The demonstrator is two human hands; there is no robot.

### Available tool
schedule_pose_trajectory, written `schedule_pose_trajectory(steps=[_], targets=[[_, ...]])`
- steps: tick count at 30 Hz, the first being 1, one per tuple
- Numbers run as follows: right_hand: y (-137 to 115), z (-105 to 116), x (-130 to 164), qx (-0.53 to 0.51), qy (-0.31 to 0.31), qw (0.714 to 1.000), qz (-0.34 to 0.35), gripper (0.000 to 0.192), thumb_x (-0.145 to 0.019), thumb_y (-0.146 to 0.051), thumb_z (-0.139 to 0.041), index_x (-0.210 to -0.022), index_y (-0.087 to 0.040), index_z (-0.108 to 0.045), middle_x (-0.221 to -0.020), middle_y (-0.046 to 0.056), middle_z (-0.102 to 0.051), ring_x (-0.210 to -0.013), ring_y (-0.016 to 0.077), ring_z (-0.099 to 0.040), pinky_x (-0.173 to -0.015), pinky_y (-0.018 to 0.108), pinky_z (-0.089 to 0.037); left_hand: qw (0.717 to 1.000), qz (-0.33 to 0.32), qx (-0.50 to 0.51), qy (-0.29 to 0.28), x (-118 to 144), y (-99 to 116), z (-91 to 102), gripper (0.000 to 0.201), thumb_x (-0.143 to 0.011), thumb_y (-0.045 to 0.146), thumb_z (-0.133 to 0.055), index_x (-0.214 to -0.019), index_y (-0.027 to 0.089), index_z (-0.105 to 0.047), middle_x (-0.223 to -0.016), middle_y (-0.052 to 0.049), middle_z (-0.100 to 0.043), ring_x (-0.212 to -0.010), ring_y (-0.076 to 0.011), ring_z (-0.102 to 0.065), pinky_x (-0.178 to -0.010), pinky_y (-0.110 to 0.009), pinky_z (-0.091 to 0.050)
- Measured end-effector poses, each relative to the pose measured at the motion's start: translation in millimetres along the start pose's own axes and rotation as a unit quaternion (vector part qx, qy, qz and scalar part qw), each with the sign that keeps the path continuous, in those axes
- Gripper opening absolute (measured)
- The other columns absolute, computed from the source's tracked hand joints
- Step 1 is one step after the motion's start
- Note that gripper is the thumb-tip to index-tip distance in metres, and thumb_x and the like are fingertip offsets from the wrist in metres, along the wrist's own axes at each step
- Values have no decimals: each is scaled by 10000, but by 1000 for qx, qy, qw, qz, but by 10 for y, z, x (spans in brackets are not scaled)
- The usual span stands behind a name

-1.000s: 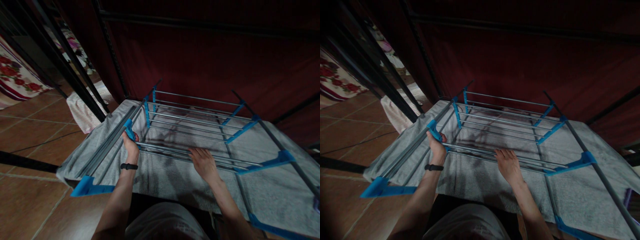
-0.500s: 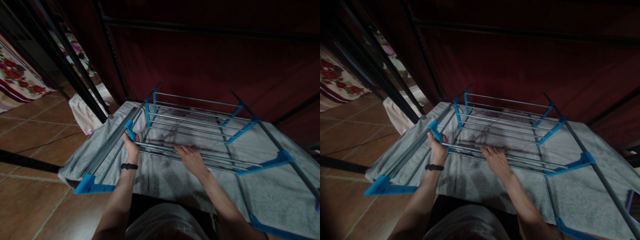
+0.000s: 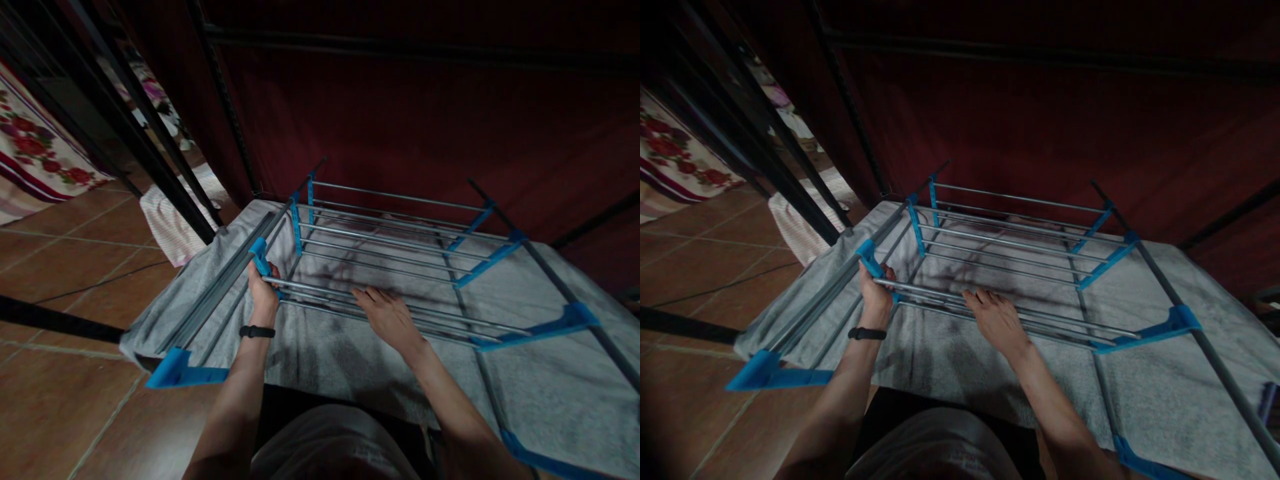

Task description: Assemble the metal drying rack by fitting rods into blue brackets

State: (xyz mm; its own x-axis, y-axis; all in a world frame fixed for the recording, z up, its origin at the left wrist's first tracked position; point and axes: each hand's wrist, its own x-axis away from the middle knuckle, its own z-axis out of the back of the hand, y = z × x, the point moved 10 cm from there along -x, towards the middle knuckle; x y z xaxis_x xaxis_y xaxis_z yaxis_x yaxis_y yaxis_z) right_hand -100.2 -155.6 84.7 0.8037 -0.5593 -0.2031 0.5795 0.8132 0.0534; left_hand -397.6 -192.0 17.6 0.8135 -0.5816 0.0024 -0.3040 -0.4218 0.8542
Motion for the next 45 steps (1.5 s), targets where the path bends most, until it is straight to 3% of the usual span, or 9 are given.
schedule_pose_trajectory(steps=[8, 17, 32, 45], targets=[[166, 184, 19, 7, 36, 999, -29, 344, -1067, -319, -391, -1358, -288, -572, -1099, 45, -701, -860, 161, -658, -728, 292, -426, 999, -6, 10, 35, -38, -8, 73, 547, -869, 690, -517, -608, 229, -383, -442, 72, -360, -337, -64, -314, -347, -210, -203], [109, -41, 0, -1, 12, 1000, -13, 325, -1062, -296, -410, -1322, -266, -603, -1058, 55, -704, -900, 168, -650, -774, 288, -433, 999, -23, -26, 30, -45, -23, 76, 571, -863, 731, -450, -596, 229, -397, -439, 63, -358, -347, -66, -283, -348, -214, -188], [89, 2, 19, 9, 53, 999, -3, 309, -1059, -301, -432, -1294, -238, -623, -1010, 48, -706, -874, 170, -643, -787, 298, -426, 995, -49, -59, 61, 30, 38, 97, 572, -901, 704, -434, -591, 223, -439, -438, 46, -391, -350, -69, -312, -347, -204, -228], [90, 4, 24, 6, 40, 999, -12, 329, -1060, -297, -423, -1323, -241, -611, -1041, 56, -704, -882, 172, -645, -791, 304, -440, 995, -40, -65, 63, 36, 16, 109, 557, -897, 693, -443, -596, 225, -461, -448, 40, -408, -354, -76, -333, -337, -205, -259]])
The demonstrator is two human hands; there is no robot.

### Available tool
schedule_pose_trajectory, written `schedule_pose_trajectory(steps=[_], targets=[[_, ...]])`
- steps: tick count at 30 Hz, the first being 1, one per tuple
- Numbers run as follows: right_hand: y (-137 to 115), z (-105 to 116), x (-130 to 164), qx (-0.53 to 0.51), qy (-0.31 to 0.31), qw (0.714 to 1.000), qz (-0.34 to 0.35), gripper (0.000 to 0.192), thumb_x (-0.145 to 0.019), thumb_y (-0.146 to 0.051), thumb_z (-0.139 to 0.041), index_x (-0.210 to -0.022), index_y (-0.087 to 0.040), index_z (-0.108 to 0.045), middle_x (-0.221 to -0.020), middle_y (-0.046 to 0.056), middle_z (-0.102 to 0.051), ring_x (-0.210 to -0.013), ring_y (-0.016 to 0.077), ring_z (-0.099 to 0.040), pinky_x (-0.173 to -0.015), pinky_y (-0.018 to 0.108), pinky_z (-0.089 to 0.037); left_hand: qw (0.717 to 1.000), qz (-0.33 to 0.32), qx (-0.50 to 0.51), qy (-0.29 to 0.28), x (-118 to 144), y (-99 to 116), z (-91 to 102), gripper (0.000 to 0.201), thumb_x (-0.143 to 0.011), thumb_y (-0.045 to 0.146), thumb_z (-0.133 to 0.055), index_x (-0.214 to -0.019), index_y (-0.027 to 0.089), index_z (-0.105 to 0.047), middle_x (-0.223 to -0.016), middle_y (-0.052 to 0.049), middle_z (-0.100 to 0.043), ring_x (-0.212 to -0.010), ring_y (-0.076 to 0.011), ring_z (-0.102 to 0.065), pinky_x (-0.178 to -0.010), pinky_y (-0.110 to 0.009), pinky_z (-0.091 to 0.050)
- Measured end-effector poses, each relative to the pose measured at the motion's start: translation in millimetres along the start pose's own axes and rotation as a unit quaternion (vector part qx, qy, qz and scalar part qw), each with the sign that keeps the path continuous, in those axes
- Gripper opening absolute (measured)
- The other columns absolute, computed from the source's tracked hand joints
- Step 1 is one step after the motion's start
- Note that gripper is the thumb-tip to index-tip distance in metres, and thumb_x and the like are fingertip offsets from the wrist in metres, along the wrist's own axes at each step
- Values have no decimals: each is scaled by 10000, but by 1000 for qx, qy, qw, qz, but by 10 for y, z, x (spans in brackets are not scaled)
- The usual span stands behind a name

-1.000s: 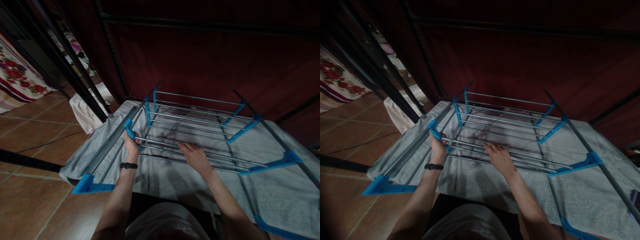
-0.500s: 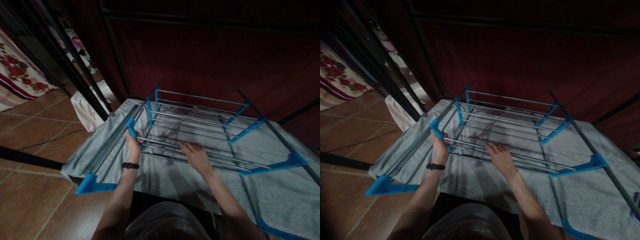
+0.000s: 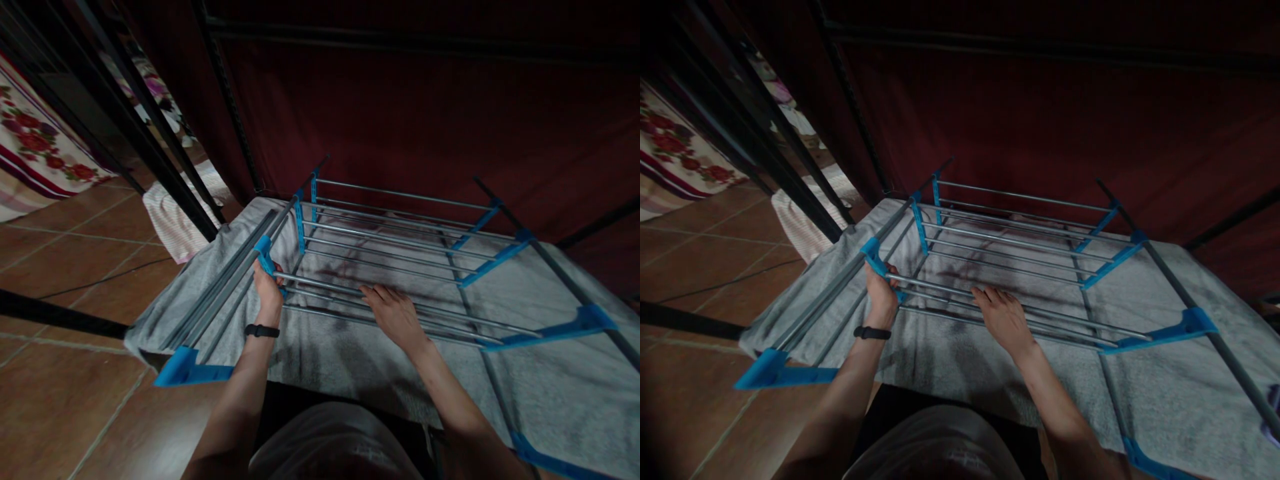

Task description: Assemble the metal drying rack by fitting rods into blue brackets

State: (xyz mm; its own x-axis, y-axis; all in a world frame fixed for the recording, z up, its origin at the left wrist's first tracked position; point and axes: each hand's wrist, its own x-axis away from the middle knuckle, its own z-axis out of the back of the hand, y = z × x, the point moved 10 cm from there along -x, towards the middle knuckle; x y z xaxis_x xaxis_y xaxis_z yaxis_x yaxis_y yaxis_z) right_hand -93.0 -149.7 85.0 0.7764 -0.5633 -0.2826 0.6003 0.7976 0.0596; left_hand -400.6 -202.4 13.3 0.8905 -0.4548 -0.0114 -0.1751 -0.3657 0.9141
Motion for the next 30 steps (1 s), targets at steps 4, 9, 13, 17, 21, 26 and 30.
schedule_pose_trajectory(steps=[4, 9, 13, 17, 21, 26, 30], targets=[[12, -3, -9, -10, -4, 1000, -8, 333, -1061, -302, -416, -1324, -241, -612, -1077, 65, -707, -905, 173, -653, -800, 296, -444, 1000, -10, -10, 1, -7, 11, -2, 550, -911, 673, -416, -592, 228, -469, -454, 34, -406, -363, -81, -337, -343, -210, -263], [25, -21, -33, -26, -24, 999, -11, 333, -1066, -324, -396, -1299, -252, -624, -1092, 63, -719, -896, 164, -660, -770, 271, -440, 999, -7, -38, 16, -4, 13, 26, 530, -939, 626, -376, -604, 229, -485, -468, 26, -419, -367, -89, -338, -353, -226, -262], [24, -11, -48, -31, -36, 999, -11, 337, -1069, -316, -384, -1302, -251, -618, -1106, 63, -723, -898, 160, -666, -755, 265, -439, 998, -16, -53, 15, 5, 22, 22, 571, -942, 658, -341, -599, 226, -489, -468, 22, -410, -387, -95, -353, -369, -233, -264], [26, 3, -49, -38, -33, 999, -15, 331, -1067, -321, -389, -1299, -252, -615, -1106, 58, -722, -890, 159, -667, -735, 268, -439, 998, -22, -55, 13, 26, 33, 9, 565, -958, 654, -330, -628, 221, -481, -483, 27, -423, -403, -95, -343, -379, -243, -248], [14, -6, -41, -42, -8, 999, -23, 329, -1060, -309, -399, -1284, -239, -629, -1073, 70, -720, -890, 174, -653, -784, 293, -452, 997, -32, -74, 18, 50, 62, 18, 554, -984, 620, -312, -651, 215, -492, -486, 27, -435, -414, -99, -358, -403, -265, -274], [-29, 1, 100, -61, 74, 995, -28, 394, -1032, -226, -414, -1394, -236, -568, -1278, 111, -656, -1090, 231, -611, -963, 392, -456, 994, -31, -102, 32, 69, 31, 93, 597, -985, 649, -280, -638, 228, -523, -493, 6, -456, -434, -125, -418, -447, -298, -342], [-155, -68, 405, -118, 121, 986, -8, 446, -1003, -139, -390, -1393, -264, -566, -1332, 92, -628, -1196, 236, -572, -1024, 427, -464, 988, -37, -147, 28, 128, -64, 199, 625, -953, 705, -300, -589, 261, -549, -530, -36, -516, -490, -170, -488, -491, -336, -405]])
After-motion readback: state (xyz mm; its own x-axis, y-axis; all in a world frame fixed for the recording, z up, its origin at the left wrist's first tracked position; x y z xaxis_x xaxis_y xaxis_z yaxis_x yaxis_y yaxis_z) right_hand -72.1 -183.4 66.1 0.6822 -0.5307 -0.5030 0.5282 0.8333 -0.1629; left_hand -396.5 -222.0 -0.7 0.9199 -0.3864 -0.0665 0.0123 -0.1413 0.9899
